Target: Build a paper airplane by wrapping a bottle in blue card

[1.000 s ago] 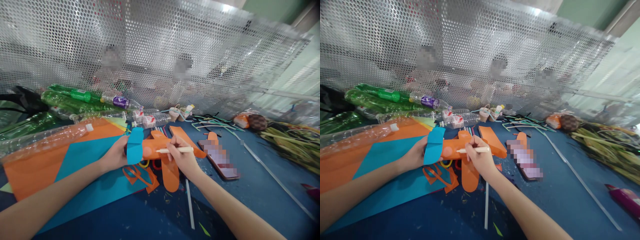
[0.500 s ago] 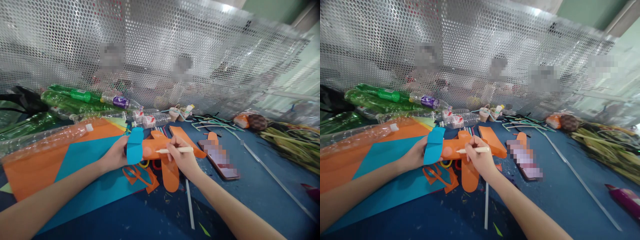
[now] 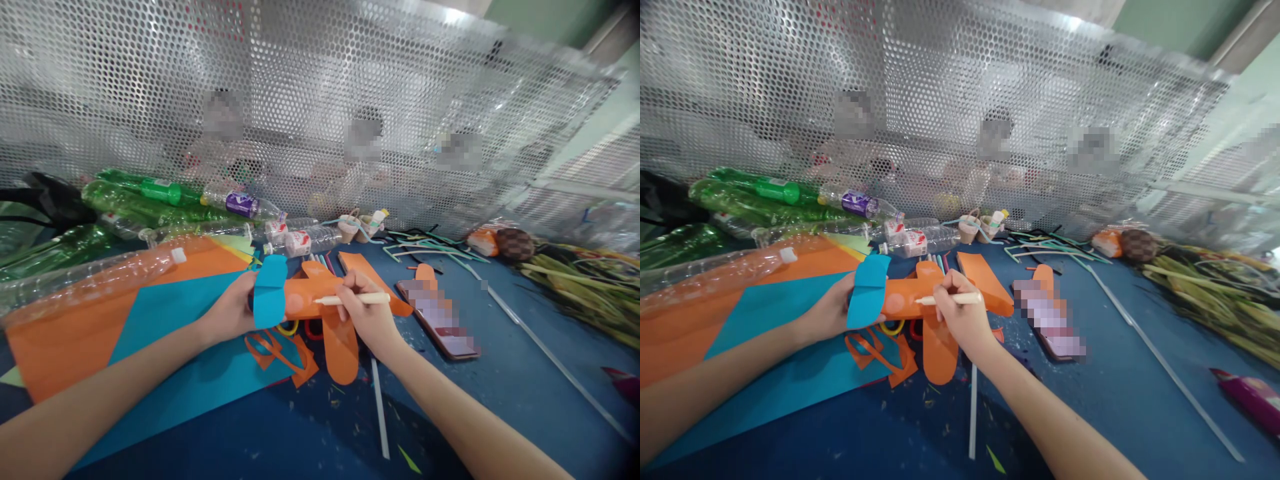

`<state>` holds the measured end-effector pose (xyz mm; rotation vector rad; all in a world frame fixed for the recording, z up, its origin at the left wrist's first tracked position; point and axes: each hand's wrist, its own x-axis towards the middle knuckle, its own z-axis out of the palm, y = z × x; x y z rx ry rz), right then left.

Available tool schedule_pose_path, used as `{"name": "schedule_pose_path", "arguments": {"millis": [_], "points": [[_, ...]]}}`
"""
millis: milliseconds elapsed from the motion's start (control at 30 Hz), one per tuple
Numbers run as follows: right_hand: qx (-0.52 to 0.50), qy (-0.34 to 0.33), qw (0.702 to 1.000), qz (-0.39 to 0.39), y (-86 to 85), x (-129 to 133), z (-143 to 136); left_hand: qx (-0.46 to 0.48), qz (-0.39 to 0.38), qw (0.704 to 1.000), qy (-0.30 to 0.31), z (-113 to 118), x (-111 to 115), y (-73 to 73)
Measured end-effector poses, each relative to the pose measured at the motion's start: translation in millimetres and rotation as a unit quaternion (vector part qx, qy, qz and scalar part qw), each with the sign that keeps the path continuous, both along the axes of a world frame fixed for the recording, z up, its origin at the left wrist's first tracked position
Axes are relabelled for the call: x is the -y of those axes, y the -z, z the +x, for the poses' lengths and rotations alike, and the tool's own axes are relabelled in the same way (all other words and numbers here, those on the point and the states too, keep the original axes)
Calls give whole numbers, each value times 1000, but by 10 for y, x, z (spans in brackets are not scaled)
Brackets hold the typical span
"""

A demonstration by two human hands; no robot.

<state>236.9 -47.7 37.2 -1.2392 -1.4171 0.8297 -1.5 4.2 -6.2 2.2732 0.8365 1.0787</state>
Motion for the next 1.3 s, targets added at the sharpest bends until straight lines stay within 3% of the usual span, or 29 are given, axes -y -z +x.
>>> {"name": "schedule_pose_path", "arguments": {"millis": [433, 867, 1100, 1300], "points": [[-9, -28, 1000, -3, 15, -15, 12, -2, -4, 1000, 6, 3, -12, 35], [-42, 17, 999, 26, -56, 17, -9, 5, -20, 1000, 10, -2, 1, 19], [12, -27, 999, 28, 13, -3, 32, 11, -45, 999, 11, -7, -7, 55], [10, -15, 999, 31, 33, -15, 22, 4, -41, 999, 6, 6, 11, 19]]}}
